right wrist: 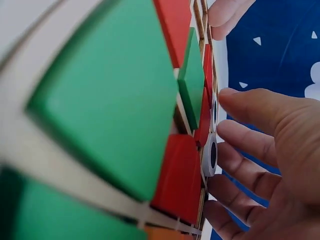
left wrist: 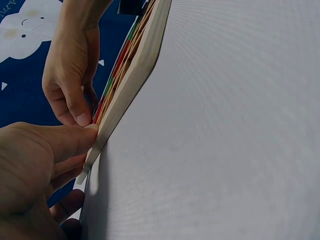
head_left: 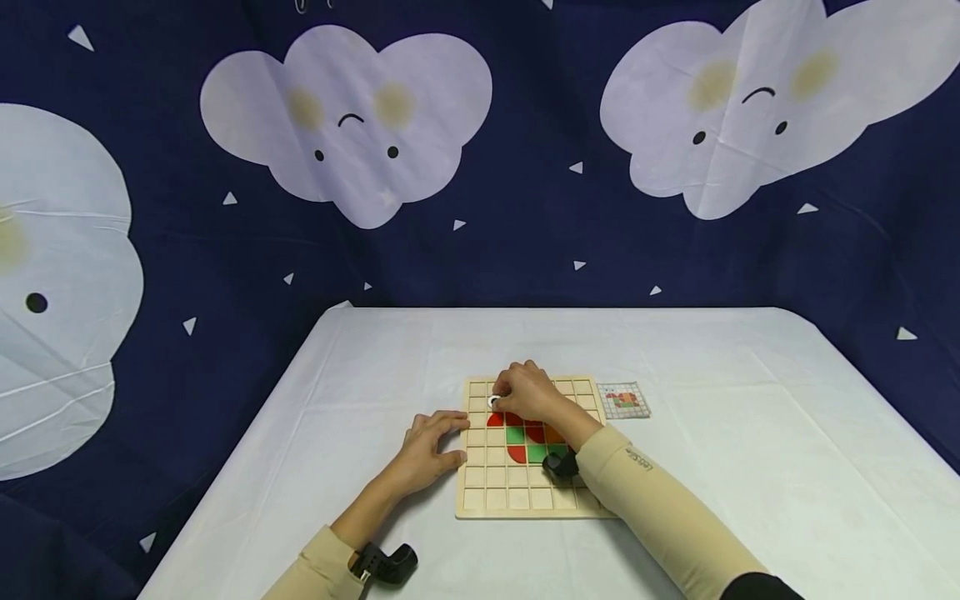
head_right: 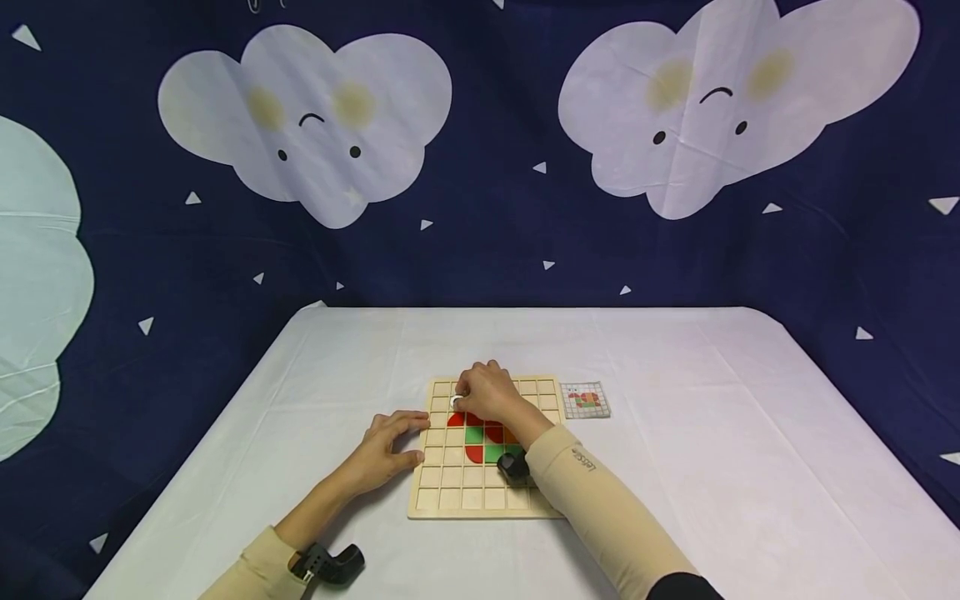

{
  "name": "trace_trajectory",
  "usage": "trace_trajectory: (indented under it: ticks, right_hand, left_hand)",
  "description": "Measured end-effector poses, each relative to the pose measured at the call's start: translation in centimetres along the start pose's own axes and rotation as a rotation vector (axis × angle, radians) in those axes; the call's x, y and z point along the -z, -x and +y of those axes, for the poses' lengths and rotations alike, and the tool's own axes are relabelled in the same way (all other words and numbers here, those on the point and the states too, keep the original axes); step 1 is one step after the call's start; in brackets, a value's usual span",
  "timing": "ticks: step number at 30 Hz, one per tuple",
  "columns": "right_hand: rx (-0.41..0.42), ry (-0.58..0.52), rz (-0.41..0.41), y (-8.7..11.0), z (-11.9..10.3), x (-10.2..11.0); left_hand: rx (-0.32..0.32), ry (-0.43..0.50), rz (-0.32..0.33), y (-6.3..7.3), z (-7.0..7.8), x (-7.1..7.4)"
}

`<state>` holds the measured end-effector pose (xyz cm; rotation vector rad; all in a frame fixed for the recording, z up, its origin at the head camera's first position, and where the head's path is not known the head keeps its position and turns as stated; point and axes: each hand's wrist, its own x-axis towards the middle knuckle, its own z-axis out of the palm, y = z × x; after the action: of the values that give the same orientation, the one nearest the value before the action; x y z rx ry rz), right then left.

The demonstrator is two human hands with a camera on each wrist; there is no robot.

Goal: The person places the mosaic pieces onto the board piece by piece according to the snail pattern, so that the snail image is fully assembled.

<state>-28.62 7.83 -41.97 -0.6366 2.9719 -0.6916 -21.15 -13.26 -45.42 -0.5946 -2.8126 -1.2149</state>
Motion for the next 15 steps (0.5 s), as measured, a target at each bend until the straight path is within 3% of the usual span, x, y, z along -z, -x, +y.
trace_trajectory:
  ticks: [7, 15]
  right_hand:
    - [-0.002, -0.08, 0.005, 1.0, 0.4, 1.2]
    - [0.046, -0.133, 0.09, 4.6, 2.6, 3.1]
  left_hand:
    - [-0.001, -0.001, -0.002, 0.0, 0.1, -0.1]
    - [0.011, 0.002, 0.033, 0.2, 0.1, 0.5]
